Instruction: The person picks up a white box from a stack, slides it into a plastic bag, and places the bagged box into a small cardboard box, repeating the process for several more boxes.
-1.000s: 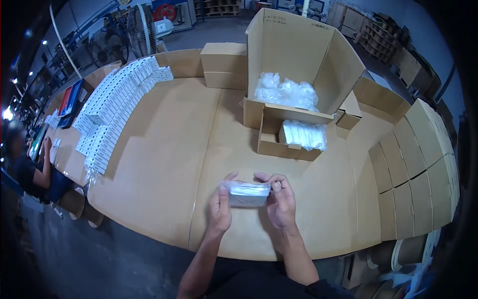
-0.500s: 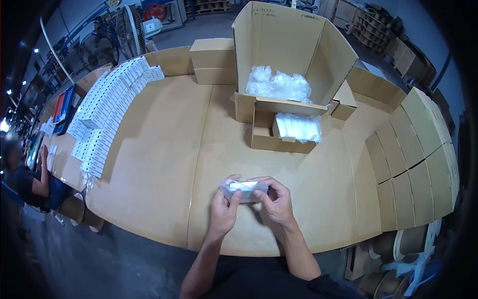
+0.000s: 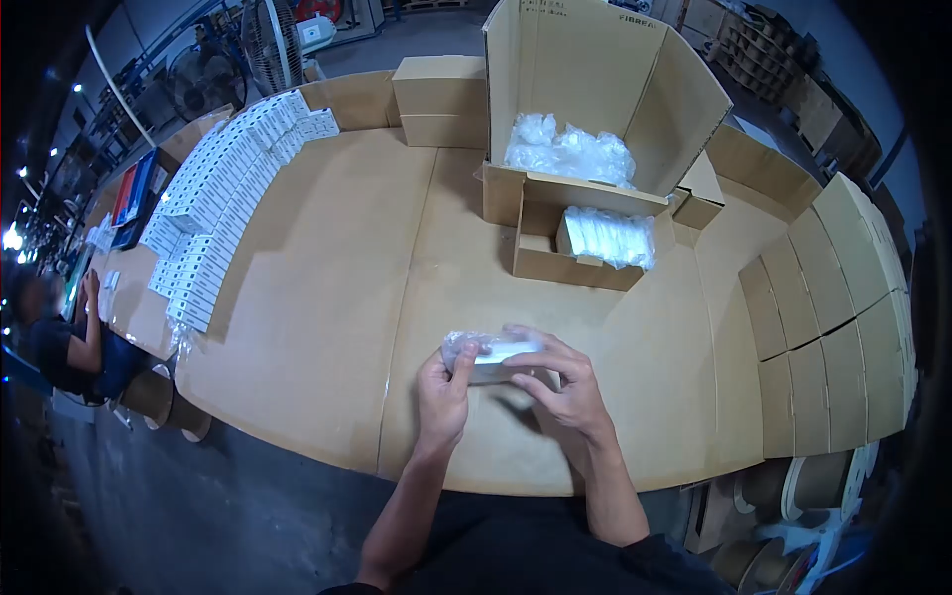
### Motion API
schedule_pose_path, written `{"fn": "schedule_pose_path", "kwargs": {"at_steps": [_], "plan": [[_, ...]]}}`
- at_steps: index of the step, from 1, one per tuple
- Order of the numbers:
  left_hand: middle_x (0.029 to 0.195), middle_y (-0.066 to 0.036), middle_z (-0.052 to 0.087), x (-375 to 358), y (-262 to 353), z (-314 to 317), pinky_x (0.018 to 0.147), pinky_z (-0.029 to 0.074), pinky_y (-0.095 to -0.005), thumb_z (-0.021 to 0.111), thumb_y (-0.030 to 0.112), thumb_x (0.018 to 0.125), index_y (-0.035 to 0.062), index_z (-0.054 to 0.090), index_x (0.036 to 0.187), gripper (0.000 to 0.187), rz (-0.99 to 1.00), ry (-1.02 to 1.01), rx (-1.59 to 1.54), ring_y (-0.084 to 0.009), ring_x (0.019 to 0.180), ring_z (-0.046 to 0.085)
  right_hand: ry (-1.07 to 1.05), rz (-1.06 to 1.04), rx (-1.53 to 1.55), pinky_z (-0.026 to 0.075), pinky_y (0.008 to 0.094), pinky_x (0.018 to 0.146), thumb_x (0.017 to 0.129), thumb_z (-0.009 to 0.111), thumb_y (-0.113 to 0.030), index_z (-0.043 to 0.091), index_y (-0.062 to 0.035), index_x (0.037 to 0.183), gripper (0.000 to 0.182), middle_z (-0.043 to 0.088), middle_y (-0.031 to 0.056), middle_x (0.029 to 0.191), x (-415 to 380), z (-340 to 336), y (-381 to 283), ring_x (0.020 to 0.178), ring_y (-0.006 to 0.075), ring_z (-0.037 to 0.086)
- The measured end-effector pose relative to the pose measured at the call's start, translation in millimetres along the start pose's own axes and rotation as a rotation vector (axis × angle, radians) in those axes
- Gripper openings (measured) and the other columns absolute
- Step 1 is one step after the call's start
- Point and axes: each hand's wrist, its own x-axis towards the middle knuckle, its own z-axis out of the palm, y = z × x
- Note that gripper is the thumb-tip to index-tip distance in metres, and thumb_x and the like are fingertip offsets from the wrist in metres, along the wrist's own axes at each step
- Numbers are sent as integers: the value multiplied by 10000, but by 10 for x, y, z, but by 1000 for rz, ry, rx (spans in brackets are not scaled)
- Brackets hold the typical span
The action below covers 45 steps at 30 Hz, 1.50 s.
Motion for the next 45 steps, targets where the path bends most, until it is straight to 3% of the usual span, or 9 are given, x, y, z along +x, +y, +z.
{"fn": "schedule_pose_path", "kwargs": {"at_steps": [3,13,16,19,23,32,36,41,45], "plan": [[1008,-49,665,-9,54,54,866,511,-286,531,214,1096,8,627,1064,229,-54,69,-163,-102,946,615,-16,179,50,536,394,969,785,810,-10,786,-38,1067,285,771,148,1053,27,7,-64,1056,279,707],[1017,-80,630,-1,-46,-121,878,497,-290,456,210,1120,38,540,994,228,-149,18,-365,-101,985,591,-31,48,-221,495,442,1053,776,831,-63,769,-45,1074,305,753,123,1163,68,-94,-29,1251,344,631],[1112,-121,655,-16,184,51,987,488,-373,568,182,1064,10,566,1128,183,119,118,-59,-203,1093,622,-8,-6,-263,466,471,1085,771,832,-73,765,-48,1079,316,732,113,1235,80,-149,16,1330,373,566],[1203,-133,659,11,405,-3,1103,419,-474,713,177,951,27,606,1239,342,622,-2,763,-285,1245,571,-12,-43,-277,438,489,1113,758,838,-82,763,-49,1075,328,709,112,1291,99,-187,7,1376,389,519],[1184,-89,688,109,389,-139,1186,302,-546,816,93,812,62,731,1036,241,451,-280,708,-284,1219,600,-29,-107,-250,423,486,1123,738,852,-97,765,-52,1054,330,698,110,1312,101,-223,15,1407,395,484],[1126,-11,720,376,406,-203,1212,235,-598,837,195,811,97,729,1031,264,467,-452,722,-252,1232,590,-139,-97,-380,538,417,940,738,850,-50,763,-54,1003,279,735,94,1171,194,-396,-184,1012,280,687],[1149,1,714,603,467,-115,1215,227,-607,846,228,801,98,742,1024,278,515,-533,748,-252,1255,572,-271,-143,-475,564,355,706,791,801,5,710,-36,961,198,704,77,972,347,-488,-282,814,243,696],[1521,-157,460,890,405,48,1174,304,-626,696,240,951,165,338,1578,726,422,-404,788,-347,1395,456,-20,-207,-587,593,338,635,840,761,27,666,-25,987,182,626,104,897,580,-656,-296,731,244,674],[1409,-142,530,1069,189,134,1176,296,-650,684,241,950,216,286,1617,777,554,-436,1272,-343,1324,491,412,-133,-563,578,352,618,852,747,36,640,-14,952,155,601,125,872,766,-615,-88,719,259,651]]}}
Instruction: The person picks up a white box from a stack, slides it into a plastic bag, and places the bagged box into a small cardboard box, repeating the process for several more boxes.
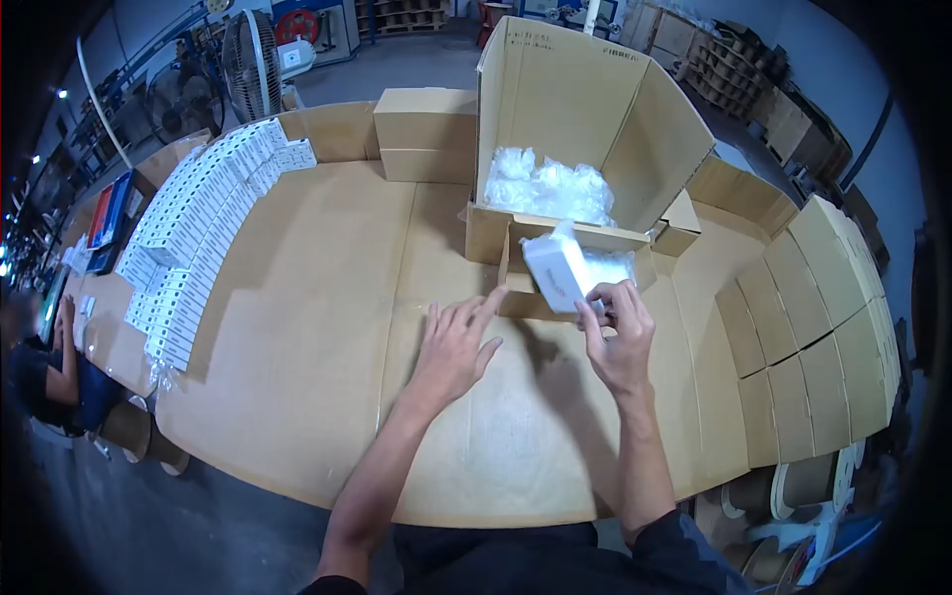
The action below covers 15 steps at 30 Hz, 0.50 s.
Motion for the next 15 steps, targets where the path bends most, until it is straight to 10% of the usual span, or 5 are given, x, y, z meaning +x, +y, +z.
{"fn": "schedule_pose_path", "kwargs": {"at_steps": [15], "plan": [[1161,-57,606,139,-119,282,1156,333,-636,727,232,893,190,327,1611,823,116,21,258,-248,1104,578,35,35,-345,531,410,541,843,751,-1,637,-8,944,153,603,160,848,98,635,418,635,311,658]]}}
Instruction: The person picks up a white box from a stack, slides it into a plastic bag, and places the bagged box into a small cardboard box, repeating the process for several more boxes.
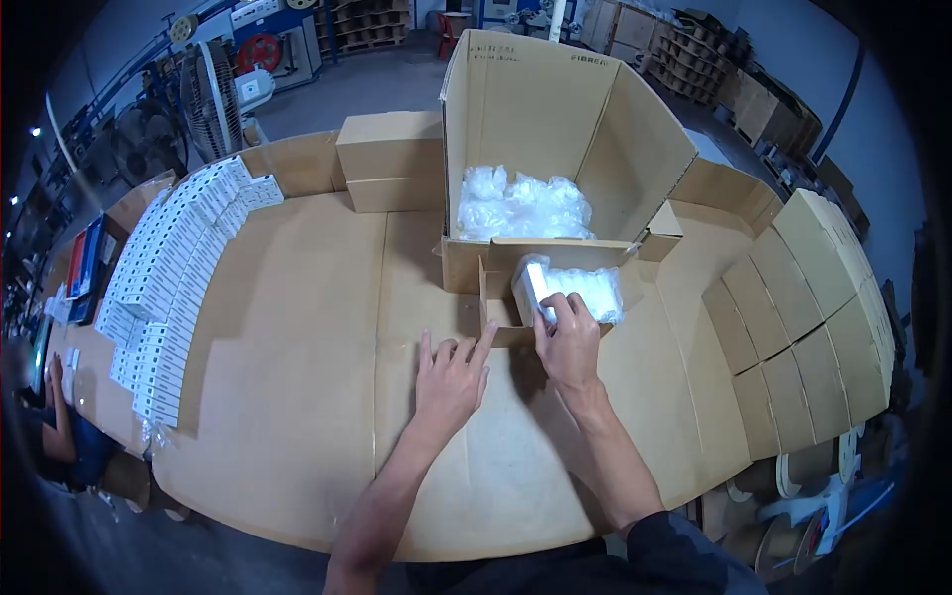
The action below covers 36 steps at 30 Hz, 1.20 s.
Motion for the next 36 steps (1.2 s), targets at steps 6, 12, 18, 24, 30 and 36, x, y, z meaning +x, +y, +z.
{"fn": "schedule_pose_path", "kwargs": {"at_steps": [6,12,18,24,30,36], "plan": [[1042,-51,635,19,11,44,1143,354,-616,731,235,883,163,329,1609,833,-1,0,45,-237,1007,603,-124,100,-238,556,492,622,852,729,-81,675,-2,851,95,632,188,868,80,167,-19,690,397,672],[1082,-65,647,8,80,64,1116,384,-605,743,246,867,165,301,1620,877,-52,-8,13,-243,1000,629,-250,84,-309,566,542,602,936,629,-133,705,6,884,167,634,186,1018,46,66,-86,684,419,701],[1236,-87,607,-317,-11,-372,1118,389,-589,718,264,903,189,243,1639,880,-146,-48,9,-260,1123,609,-298,49,-217,554,531,705,984,632,-202,699,-2,1071,228,554,189,1131,-53,-111,-237,843,412,693],[1295,-111,578,-880,-738,-641,1143,358,-603,718,268,911,135,423,1540,708,-301,7,12,-302,1236,543,-140,6,-28,516,470,892,909,668,-58,563,22,1326,438,496,245,1314,-134,-146,-470,1120,423,590],[1350,-161,534,-870,-2076,-866,1112,382,-511,755,201,828,59,527,1395,627,-322,58,104,-345,1275,495,-303,-194,313,486,467,977,876,640,20,532,12,1347,483,514,240,1328,230,496,-1195,1196,417,551],[1395,-190,508,-180,-3383,-930,1091,411,-478,745,164,833,40,471,1434,672,-247,148,179,-386,1284,493,-435,-398,267,442,484,1089,898,638,-29,466,30,1398,533,501,264,1399,914,1865,-1648,1309,436,498]]}}
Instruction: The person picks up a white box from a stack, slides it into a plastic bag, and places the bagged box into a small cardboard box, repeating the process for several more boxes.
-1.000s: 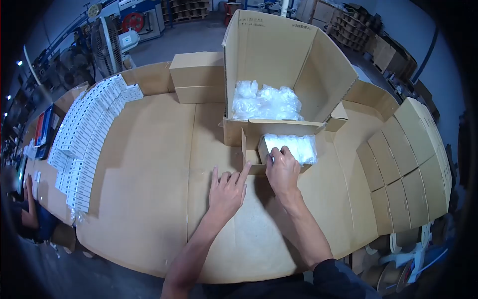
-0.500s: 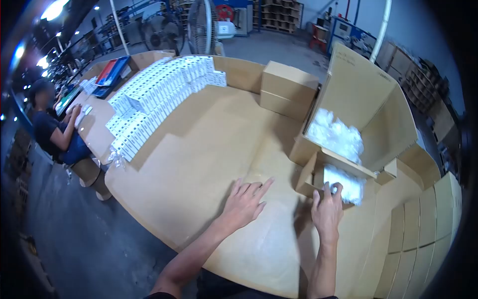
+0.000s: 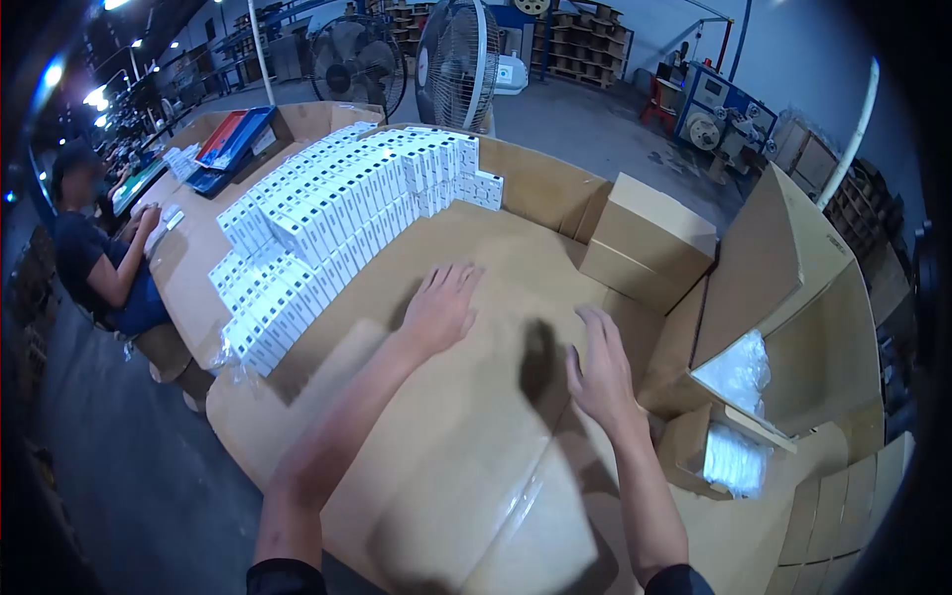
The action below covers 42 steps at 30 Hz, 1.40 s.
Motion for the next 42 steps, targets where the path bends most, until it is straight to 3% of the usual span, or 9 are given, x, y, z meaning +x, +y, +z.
{"fn": "schedule_pose_path", "kwargs": {"at_steps": [5,9,12,17,22,27,30,34,42], "plan": [[1516,-206,408,758,-610,390,1064,458,-485,728,177,856,55,483,1424,631,3,-86,26,-410,1299,501,-17,-88,-116,389,529,1150,945,597,-88,425,55,1431,535,438,265,1499,1031,779,522,1431,429,396],[1594,-205,307,1171,-900,674,1023,503,-500,712,175,863,75,515,1395,576,-12,-208,21,-417,1290,521,-74,11,-236,331,610,1178,987,556,-176,371,49,1473,567,380,224,1561,1763,929,650,1503,390,306],[1616,-203,271,1438,-1142,915,1019,508,-509,703,161,859,79,548,1367,537,58,-136,5,-424,1291,529,7,-62,-371,325,610,1181,989,556,-192,366,40,1478,573,367,213,1572,2175,977,755,1513,380,295],[1540,-239,363,1839,-1344,1106,997,534,-496,693,139,860,108,572,1349,505,58,21,31,-422,1278,550,42,-88,-452,298,614,1196,979,555,-191,383,13,1469,558,354,198,1586,2716,1009,848,1524,361,281],[1471,-232,401,1899,-1505,1289,974,545,-515,682,57,851,103,502,1392,572,56,80,-101,-451,1259,550,-119,22,-550,281,625,1204,963,579,-201,417,8,1429,536,332,183,1612,2844,1029,774,1531,347,274],[1449,-205,412,1843,-1511,1290,928,559,-526,616,-8,867,99,424,1459,632,97,205,-155,-460,1173,594,-102,33,-553,272,618,1212,952,613,-229,358,-6,1494,639,330,172,1617,2821,1122,860,1534,353,264],[1411,-190,435,1861,-1511,1220,875,569,-526,585,-33,872,93,451,1453,609,33,165,-208,-454,1077,638,-104,66,-549,283,618,1207,940,603,-208,321,-3,1520,678,343,174,1612,2836,1126,854,1529,348,277],[1322,-178,496,1889,-1568,1183,847,569,-523,557,-37,888,70,532,1368,492,62,184,-161,-444,1017,657,-60,83,-495,291,640,1194,923,510,-123,385,26,1466,578,367,199,1608,2879,1110,830,1520,328,318],[1169,-170,606,2007,-1690,1054,837,550,-515,561,-16,907,76,592,1209,317,82,52,-132,-416,1025,657,-107,163,-465,320,648,1161,872,537,-101,410,17,1401,558,465,209,1518,2923,1025,679,1445,341,424]]}}
